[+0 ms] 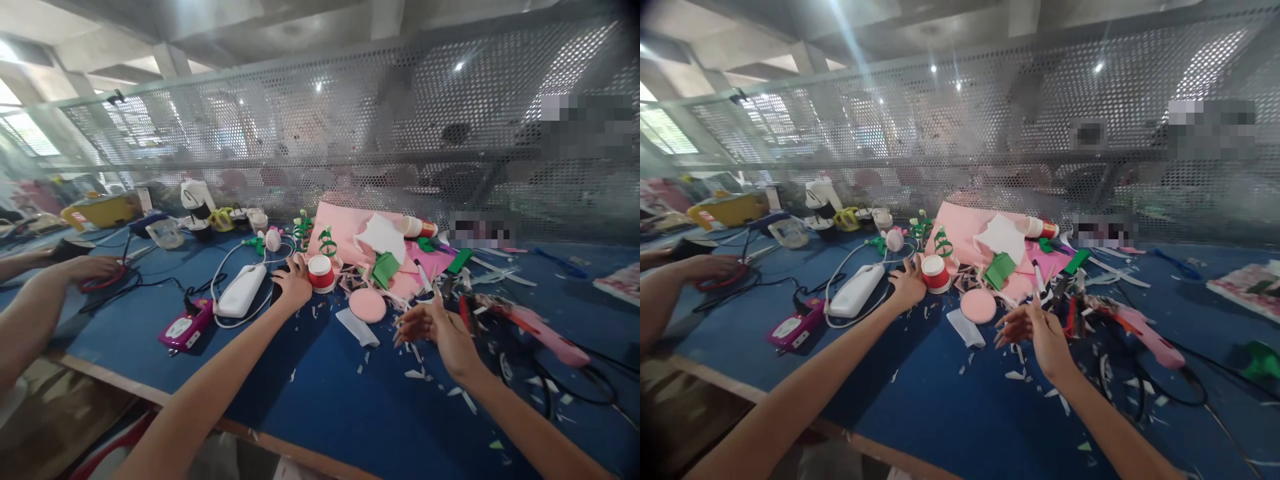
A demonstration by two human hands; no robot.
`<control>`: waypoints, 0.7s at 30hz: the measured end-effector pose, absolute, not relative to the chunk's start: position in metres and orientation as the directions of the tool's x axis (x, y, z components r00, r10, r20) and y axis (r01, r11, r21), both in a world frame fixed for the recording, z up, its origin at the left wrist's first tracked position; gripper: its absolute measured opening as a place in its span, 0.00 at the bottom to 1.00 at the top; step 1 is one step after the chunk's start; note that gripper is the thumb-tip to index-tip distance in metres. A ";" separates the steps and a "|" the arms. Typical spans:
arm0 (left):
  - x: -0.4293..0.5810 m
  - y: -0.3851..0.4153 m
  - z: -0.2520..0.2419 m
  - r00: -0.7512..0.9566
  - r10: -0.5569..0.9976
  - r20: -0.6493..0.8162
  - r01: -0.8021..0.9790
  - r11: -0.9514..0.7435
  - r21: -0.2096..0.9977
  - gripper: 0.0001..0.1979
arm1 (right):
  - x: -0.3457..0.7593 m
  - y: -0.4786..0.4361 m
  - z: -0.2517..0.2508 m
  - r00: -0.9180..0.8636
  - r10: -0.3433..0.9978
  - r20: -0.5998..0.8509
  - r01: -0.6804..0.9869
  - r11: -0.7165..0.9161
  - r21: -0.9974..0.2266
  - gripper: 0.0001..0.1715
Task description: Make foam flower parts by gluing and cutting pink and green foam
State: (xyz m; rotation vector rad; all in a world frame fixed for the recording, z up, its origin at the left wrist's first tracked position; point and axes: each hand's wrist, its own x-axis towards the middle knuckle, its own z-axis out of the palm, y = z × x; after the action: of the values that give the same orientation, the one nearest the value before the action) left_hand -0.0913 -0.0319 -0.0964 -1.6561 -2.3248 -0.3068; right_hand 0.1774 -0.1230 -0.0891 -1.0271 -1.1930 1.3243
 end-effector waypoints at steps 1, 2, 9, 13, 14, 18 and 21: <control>-0.092 -0.032 -0.097 -0.303 0.893 0.333 0.949 0.316 0.017 0.29 | 0.178 -0.123 -0.089 -0.105 0.993 0.047 -0.145 0.032 -0.989 0.35; -0.092 -0.032 -0.096 -0.298 0.898 0.324 0.951 0.309 0.019 0.29 | 0.178 -0.123 -0.089 -0.106 0.993 0.051 -0.146 0.035 -0.989 0.34; -0.100 -0.040 -0.087 -0.268 0.911 0.313 0.962 0.270 0.039 0.29 | 0.179 -0.121 -0.088 -0.091 0.994 0.055 -0.112 0.045 -0.993 0.35; -0.108 -0.045 -0.087 -0.257 0.903 0.344 0.965 0.257 0.047 0.29 | 0.179 -0.121 -0.089 -0.082 0.995 0.064 -0.123 0.053 -0.991 0.35; -0.108 -0.046 -0.087 -0.256 0.907 0.335 0.966 0.257 0.044 0.30 | 0.179 -0.121 -0.090 -0.084 0.994 0.068 -0.128 0.057 -0.990 0.34; -0.108 -0.051 -0.079 -0.243 0.930 0.278 0.970 0.238 0.052 0.34 | 0.180 -0.121 -0.092 -0.099 0.992 0.080 -0.123 0.067 -0.990 0.33; -0.111 -0.067 -0.071 -0.191 0.953 0.237 0.981 0.179 0.072 0.43 | 0.181 -0.122 -0.092 -0.100 0.992 0.080 -0.113 0.069 -0.991 0.34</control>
State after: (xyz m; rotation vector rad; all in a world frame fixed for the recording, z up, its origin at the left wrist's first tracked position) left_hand -0.1111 -0.0666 -0.0712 -1.9040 -2.3025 -0.3132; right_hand 0.1805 -0.1219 -0.0916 -1.0220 -1.2372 1.2794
